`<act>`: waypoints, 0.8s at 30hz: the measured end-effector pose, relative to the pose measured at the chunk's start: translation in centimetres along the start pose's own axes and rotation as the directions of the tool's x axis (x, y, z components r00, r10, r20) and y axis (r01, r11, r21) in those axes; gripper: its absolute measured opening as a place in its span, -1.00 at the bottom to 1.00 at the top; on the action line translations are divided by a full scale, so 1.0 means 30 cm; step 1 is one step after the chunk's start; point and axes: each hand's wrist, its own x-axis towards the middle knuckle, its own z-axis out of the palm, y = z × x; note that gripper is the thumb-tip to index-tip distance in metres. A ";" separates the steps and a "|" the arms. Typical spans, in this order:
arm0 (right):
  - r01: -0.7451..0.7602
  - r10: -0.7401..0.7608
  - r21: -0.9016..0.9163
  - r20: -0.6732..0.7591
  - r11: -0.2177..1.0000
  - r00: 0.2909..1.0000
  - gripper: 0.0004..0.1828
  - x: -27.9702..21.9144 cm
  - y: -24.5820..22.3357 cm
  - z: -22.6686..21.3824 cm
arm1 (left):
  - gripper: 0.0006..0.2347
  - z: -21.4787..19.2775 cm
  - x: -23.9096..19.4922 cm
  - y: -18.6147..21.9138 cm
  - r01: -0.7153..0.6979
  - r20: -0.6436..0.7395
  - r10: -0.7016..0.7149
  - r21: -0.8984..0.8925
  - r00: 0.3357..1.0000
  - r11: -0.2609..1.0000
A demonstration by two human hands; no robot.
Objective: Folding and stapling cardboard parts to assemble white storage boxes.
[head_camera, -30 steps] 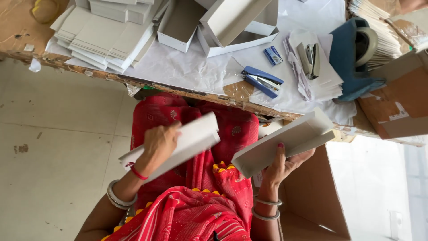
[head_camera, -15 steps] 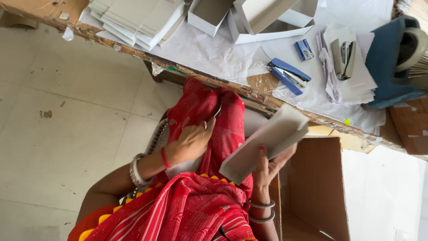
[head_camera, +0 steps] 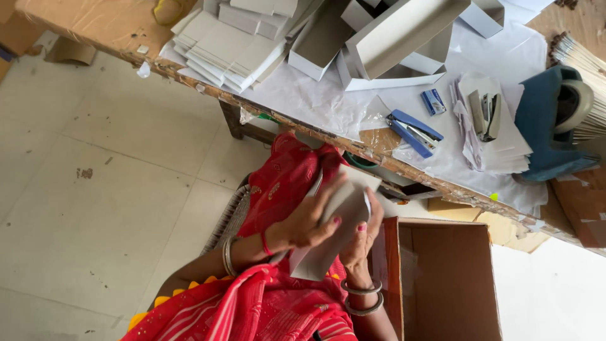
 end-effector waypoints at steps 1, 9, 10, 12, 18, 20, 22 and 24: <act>0.057 -0.057 -0.021 0.003 0.998 0.998 -0.13 -0.009 -0.008 -0.008 | -0.40 -0.014 0.027 0.039 0.066 -0.015 -0.067 -0.073 0.998 0.995; -0.063 0.091 0.278 -0.088 0.958 0.992 -0.44 -0.191 0.155 -0.088 | -0.63 0.075 -0.101 0.071 0.002 0.015 -0.002 0.032 1.000 0.999; -0.126 0.162 0.246 -0.135 0.961 0.977 -0.44 -0.215 0.177 -0.090 | -0.61 0.071 -0.095 0.093 0.004 -0.005 -0.004 0.084 1.000 0.996; -0.136 0.176 0.189 -0.213 0.973 0.961 -0.45 -0.210 0.136 -0.071 | -0.64 0.092 -0.103 0.062 0.015 -0.045 -0.014 0.025 0.999 1.000; -0.099 0.200 0.401 -0.219 0.911 0.955 -0.70 -0.118 -0.082 0.028 | -0.77 0.103 -0.116 0.014 0.117 -0.044 -0.172 -0.564 0.984 0.817; -0.125 0.256 0.584 -0.148 0.802 0.955 -0.74 -0.118 -0.067 0.001 | -0.78 0.073 -0.095 0.022 0.130 -0.008 -0.193 -0.713 0.981 0.689; -0.075 0.125 0.687 -0.023 0.723 0.992 -0.79 -0.125 -0.067 -0.018 | -0.75 0.005 -0.043 0.107 0.248 0.182 -0.189 -0.869 0.965 0.429; -0.123 0.146 0.526 -0.003 0.841 0.989 -0.82 -0.084 -0.083 -0.089 | -0.71 0.009 -0.117 0.030 0.339 0.276 -0.223 -0.879 0.935 0.334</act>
